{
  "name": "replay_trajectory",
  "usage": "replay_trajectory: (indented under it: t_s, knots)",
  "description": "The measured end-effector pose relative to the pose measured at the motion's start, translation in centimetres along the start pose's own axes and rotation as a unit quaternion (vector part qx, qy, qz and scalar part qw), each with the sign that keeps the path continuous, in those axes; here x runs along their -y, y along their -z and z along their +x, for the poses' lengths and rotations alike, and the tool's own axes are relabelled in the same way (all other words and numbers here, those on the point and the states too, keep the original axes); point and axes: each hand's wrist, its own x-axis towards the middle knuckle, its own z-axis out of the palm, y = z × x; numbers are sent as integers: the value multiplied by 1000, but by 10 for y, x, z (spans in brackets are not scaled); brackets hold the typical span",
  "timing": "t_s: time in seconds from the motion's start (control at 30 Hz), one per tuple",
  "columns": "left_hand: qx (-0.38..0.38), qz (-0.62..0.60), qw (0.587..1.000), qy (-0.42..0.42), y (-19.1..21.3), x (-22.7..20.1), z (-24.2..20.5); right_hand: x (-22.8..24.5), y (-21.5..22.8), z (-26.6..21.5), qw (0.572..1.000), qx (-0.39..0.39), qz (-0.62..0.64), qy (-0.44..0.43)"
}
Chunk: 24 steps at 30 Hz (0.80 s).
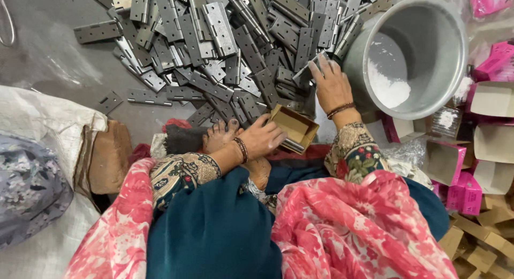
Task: The person sits on the floor and repeatedly picks up metal door hinges from a large pile, places them into small cardboard boxes, and sets the filled boxes aside. The person handles the hinges by hand without using any tools.
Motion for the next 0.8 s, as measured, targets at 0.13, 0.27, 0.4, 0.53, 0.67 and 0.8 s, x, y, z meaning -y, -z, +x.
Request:
replay_trajectory:
  t_s: [0.13, 0.27, 0.4, 0.53, 0.67, 0.8]
  knots:
    - [-59, 1, 998, -2, -2, 1, -2, -17, -21, 8, 996, 36, -47, 63]
    - [-38, -9, 999, 0, -4, 1, -5, -23, -34, -1, 994, 100, -20, 37]
    - [-5, -24, 1000, 0, -3, 5, -4, -12, -18, -14, 965, -17, 177, -191]
    - [7, -28, 1000, 0, -5, 4, -4, 24, 38, -56, 875, -78, 345, -329]
    - [11, -33, 999, -6, -5, 4, -3, 87, 62, -86, 941, -3, 270, -202]
    - [51, -71, 996, -7, -8, 3, -8, 121, 39, -92, 975, 116, 152, -111]
